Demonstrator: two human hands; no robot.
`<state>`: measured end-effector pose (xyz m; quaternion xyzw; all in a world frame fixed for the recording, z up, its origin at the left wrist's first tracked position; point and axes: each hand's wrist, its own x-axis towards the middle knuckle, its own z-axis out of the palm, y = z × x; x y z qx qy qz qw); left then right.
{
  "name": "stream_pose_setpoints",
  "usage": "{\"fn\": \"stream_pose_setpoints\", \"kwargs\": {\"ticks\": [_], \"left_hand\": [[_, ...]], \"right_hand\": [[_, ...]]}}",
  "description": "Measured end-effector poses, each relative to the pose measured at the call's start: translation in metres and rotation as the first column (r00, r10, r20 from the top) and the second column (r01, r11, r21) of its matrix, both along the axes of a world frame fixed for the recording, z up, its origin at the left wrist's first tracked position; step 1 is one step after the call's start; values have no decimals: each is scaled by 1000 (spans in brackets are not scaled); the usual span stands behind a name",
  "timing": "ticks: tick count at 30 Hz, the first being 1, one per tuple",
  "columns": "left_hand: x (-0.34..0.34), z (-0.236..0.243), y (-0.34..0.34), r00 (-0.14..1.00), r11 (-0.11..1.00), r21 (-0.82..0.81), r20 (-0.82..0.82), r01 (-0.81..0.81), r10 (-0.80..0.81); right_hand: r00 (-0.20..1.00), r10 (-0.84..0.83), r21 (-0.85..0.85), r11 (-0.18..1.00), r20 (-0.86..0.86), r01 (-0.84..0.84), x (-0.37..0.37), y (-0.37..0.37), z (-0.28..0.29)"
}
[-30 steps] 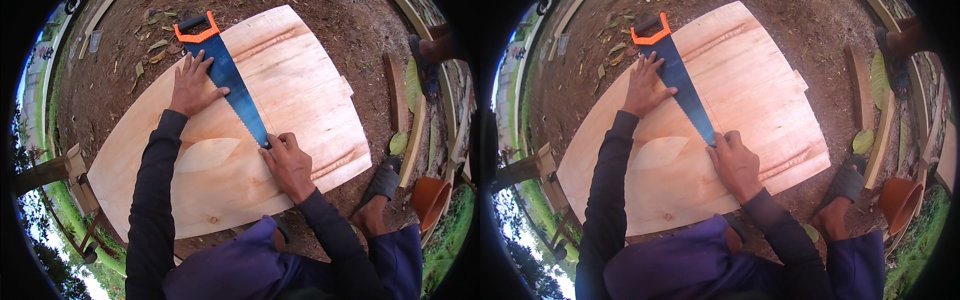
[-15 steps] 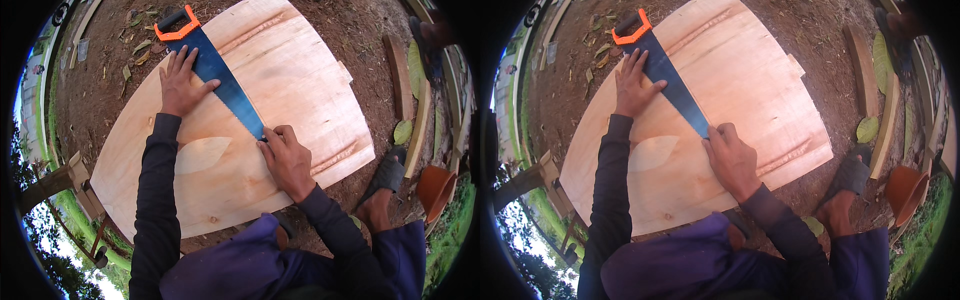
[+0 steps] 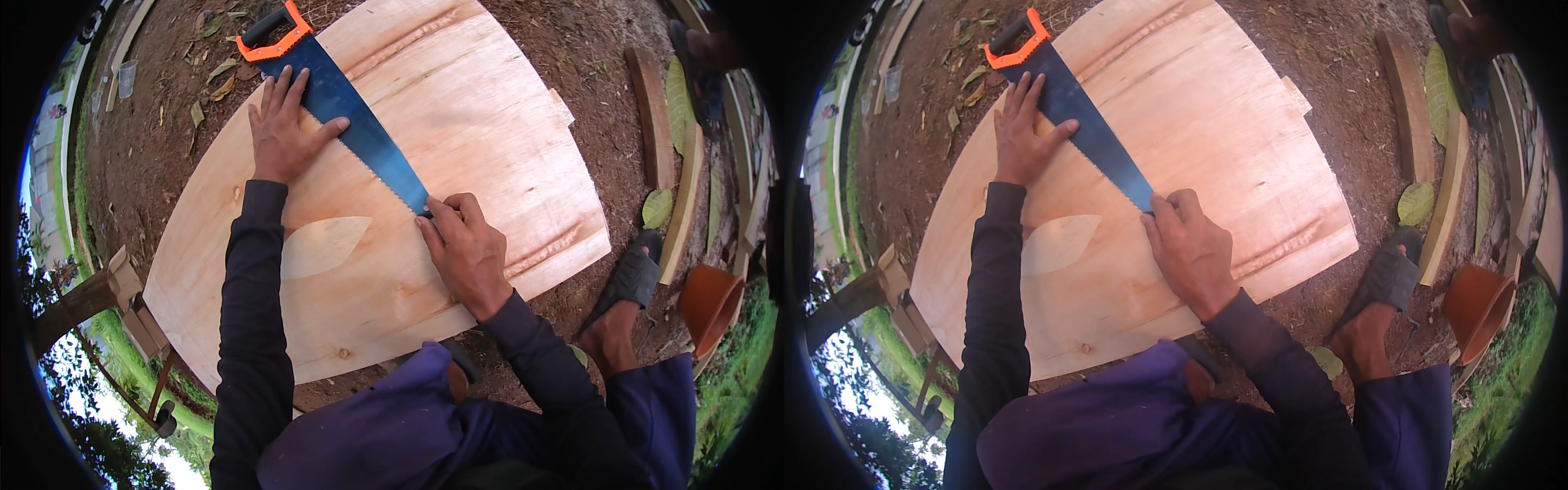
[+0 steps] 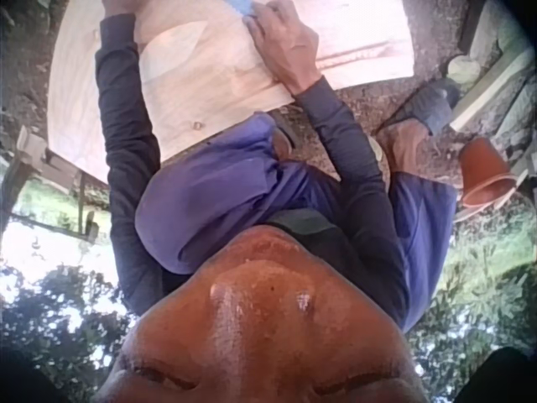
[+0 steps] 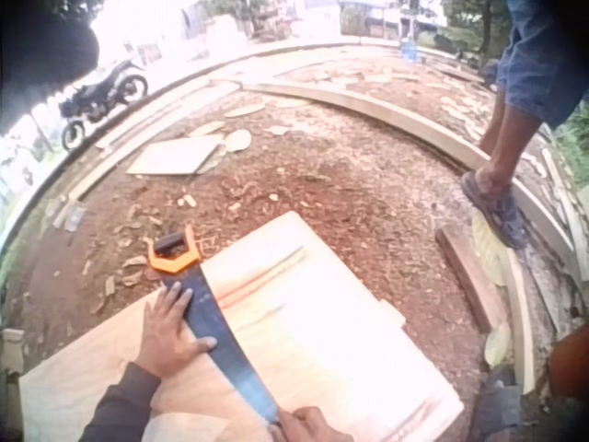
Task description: The person measures a large wooden board with a tape measure, marks it with a pencil, and then uses a hand saw to cut along the marked line. The cut is completed, separating a strip from the board.
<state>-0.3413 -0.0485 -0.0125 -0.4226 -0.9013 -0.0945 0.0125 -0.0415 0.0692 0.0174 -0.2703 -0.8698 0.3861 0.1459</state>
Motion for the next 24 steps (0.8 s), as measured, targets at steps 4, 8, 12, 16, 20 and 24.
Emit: {"fn": "stream_pose_setpoints", "kwargs": {"ticks": [4,8,12,16,20,24], "left_hand": [[0,1,-1,1000,1000,-3,2,-3,3],[-1,-1,0,1000,1000,-15,2,-23,23],[1,-1,1,1000,1000,-9,8,-12,12],[0,-1,0,1000,1000,-3,16,-20,20],[0,0,1,999,999,-16,42,-31,31],[-3,-1,0,999,1000,-23,36,-14,15]], "right_hand": [[1000,-16,-8,1000,-25,16,1,-1,-2],[1000,-15,-4,1000,-26,15,3,-1,-3],[999,-9,14,1000,-38,10,4,-2,-6],[999,-7,46,999,-39,9,3,-4,-6],[1000,-14,50,999,-24,15,3,-4,-5],[999,-12,65,998,-43,15,1,-3,-5]]}}
